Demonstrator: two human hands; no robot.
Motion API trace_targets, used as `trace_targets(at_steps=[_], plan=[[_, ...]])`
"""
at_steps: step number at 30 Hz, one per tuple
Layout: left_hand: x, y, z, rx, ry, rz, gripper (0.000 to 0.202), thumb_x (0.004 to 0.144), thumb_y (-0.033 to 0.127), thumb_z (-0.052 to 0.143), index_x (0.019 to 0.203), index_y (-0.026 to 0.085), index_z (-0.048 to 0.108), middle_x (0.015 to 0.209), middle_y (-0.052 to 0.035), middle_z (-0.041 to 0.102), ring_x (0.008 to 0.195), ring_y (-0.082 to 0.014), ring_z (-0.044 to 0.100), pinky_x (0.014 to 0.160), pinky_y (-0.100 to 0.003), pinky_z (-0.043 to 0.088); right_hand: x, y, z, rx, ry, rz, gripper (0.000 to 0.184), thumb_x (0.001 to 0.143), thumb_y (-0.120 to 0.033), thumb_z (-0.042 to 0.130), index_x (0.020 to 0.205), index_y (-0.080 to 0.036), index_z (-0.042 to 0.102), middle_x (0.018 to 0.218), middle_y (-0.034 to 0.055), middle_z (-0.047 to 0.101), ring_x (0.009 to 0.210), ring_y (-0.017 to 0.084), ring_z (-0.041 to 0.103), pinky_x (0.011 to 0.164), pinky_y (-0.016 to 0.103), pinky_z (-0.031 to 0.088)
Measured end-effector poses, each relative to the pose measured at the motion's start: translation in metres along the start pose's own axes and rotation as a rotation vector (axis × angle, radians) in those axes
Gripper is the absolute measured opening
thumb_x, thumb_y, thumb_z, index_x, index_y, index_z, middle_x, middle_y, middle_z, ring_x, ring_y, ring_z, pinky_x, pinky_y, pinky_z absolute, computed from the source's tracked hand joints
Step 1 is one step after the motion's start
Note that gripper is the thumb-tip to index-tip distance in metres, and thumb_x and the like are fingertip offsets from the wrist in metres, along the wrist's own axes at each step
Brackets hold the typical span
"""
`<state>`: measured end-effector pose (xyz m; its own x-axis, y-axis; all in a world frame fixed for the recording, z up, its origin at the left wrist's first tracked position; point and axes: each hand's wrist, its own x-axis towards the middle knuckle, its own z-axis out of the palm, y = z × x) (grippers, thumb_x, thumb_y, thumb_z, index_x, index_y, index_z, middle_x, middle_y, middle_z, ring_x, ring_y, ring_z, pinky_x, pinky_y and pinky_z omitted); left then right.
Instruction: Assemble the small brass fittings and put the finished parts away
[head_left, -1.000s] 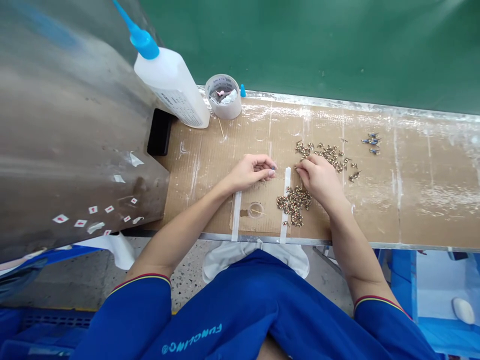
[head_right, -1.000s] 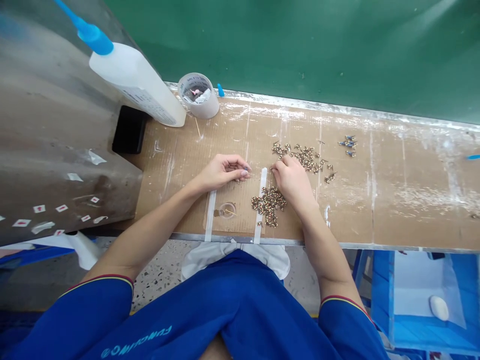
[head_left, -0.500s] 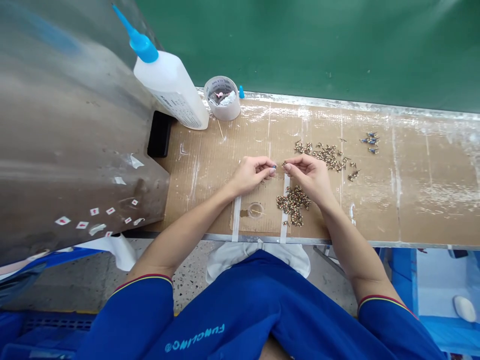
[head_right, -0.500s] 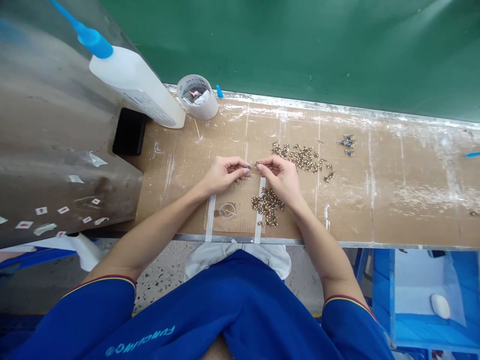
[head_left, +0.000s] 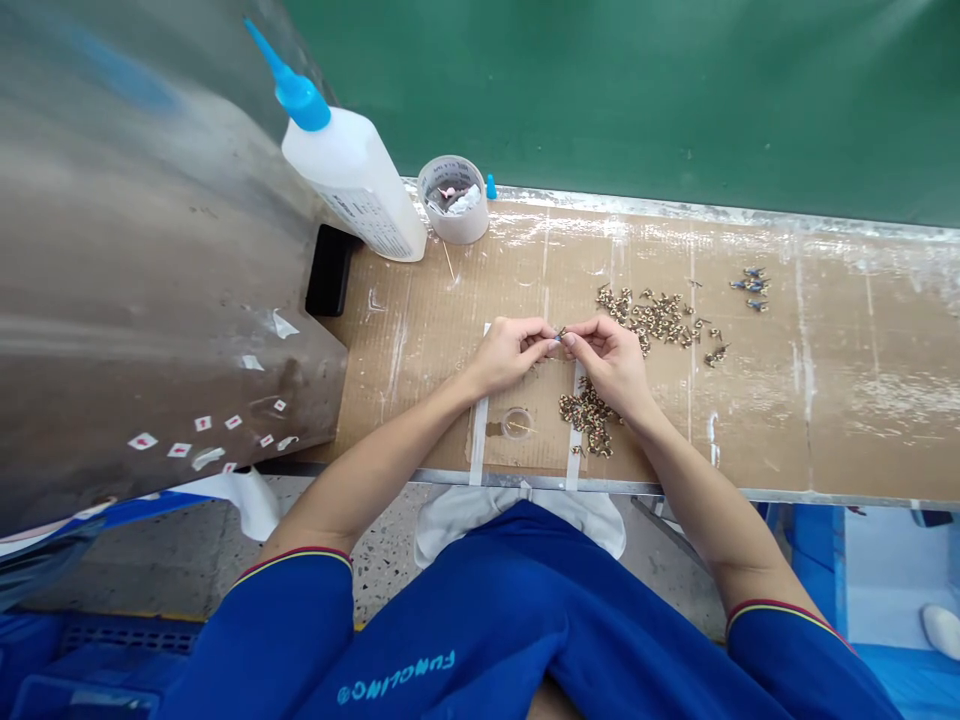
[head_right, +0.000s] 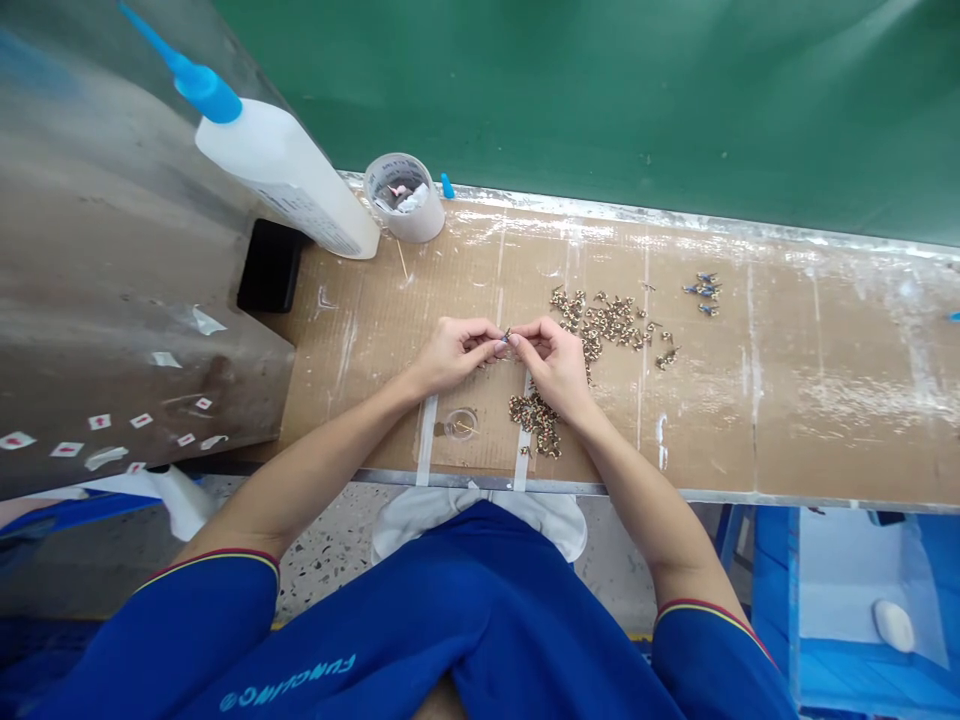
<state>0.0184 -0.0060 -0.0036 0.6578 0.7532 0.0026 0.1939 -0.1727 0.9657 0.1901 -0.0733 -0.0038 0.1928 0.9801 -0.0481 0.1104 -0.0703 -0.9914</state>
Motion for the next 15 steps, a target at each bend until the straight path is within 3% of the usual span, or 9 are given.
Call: trace_targets(at_steps=[5,10,15], plan=[[0.0002,-0.001,-0.001,0.101,0.008,0.057,0.015,0.093,0.023,0.065,0.083,0.015,0.072,0.069,-0.001,0.069,0.06,-0.0107,0.057,0.062,-0.023,0.042,-0.0018,-0.002,-0.0015,-0.059,-0.017,-0.04,0.025,0.084,-0.043,0.075,0.087,-0.019,0.07,0.078,0.0038,0.076,0.068,0.015,0.071,0.063,0.03,0.057],[0.001,-0.0073,-0.0004,0.272,0.018,0.133,0.015,0.092,0.021,0.064,0.08,0.017,0.071,0.073,-0.0026,0.07,0.068,-0.015,0.061,0.069,-0.026,0.045,-0.0031,-0.0033,-0.0052,-0.155,-0.063,-0.087,0.018,0.086,-0.036,0.072,0.086,-0.019,0.069,0.085,0.006,0.077,0.072,0.017,0.071,0.066,0.031,0.057],[0.0017,-0.0087,0.0003,0.282,-0.005,0.143,0.016,0.09,0.019,0.062,0.076,0.017,0.068,0.067,-0.0004,0.066,0.063,-0.0137,0.057,0.066,-0.026,0.041,-0.0009,-0.0028,-0.0086,-0.2,-0.125,-0.108,0.018,0.088,-0.036,0.071,0.084,-0.019,0.065,0.083,0.0051,0.075,0.071,0.016,0.068,0.067,0.031,0.055]])
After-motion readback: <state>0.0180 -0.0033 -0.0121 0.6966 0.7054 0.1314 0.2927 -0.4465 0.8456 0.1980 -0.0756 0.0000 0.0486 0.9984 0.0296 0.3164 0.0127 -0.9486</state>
